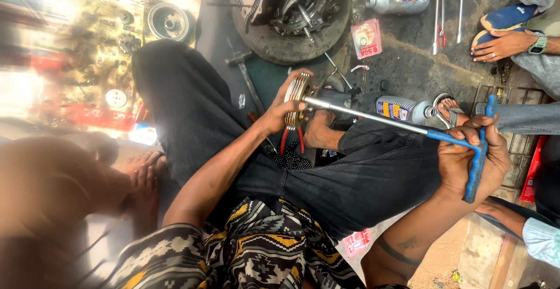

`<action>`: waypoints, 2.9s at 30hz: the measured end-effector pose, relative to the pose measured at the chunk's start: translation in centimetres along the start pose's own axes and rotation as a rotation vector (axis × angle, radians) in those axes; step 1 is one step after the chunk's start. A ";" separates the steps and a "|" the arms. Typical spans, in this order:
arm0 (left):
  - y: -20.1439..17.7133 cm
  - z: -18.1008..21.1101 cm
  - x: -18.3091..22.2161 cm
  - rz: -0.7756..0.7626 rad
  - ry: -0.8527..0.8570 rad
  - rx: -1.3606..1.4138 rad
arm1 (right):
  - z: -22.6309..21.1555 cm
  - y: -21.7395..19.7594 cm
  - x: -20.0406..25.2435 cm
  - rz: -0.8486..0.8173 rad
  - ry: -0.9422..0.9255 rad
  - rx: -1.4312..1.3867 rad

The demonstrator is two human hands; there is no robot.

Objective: The person sits on the ground of a motorcycle repair shop and works on a clutch assembly, holding the stacked clutch plates in one hand while using a long T-handle socket wrench with the other to turn the clutch hub nut, repositioning the wrench repeatedly. Other people sit nearby watching.

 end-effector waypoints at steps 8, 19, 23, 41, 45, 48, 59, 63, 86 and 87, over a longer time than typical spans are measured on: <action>0.8 1.2 -0.2 -0.044 -0.024 0.108 | 2.0 3.6 -1.9 -0.291 -0.002 0.021; 0.3 -0.2 -0.3 0.002 0.054 0.142 | 1.1 -1.8 -3.4 -0.133 -0.095 -0.196; 0.1 -0.6 -1.0 0.011 0.079 0.119 | 4.9 2.3 -2.9 -0.111 -0.059 -0.096; 0.2 -1.5 -1.4 -0.118 -0.255 0.287 | 3.3 -1.6 -3.6 -0.383 -0.192 -0.025; -0.6 -2.5 -1.8 -0.048 -0.237 0.314 | 8.1 10.1 -1.4 -0.179 -0.152 0.073; -0.8 -2.4 -2.1 0.007 -0.216 0.359 | 8.4 15.0 1.5 -0.235 0.026 0.325; -0.7 -0.9 -2.0 0.057 -0.210 0.466 | -4.3 0.8 4.9 0.114 -0.306 0.774; -0.4 -1.0 -1.4 0.039 -0.246 0.421 | -6.4 -0.5 3.0 0.221 -0.562 0.457; -0.6 1.1 0.3 0.056 -0.283 0.381 | -2.3 10.0 4.0 -0.193 -0.922 1.904; -0.6 1.3 0.2 0.076 -0.289 0.361 | -1.9 9.8 3.8 -0.179 -0.866 1.936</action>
Point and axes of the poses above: each hand's wrist, its own x-axis away from the middle knuckle, its own y-axis out of the palm, z = x × y, the point moved 2 cm from there along -x, towards the middle knuckle, and after that the axes turned 1 degree about -x, right-handed, at the moved point
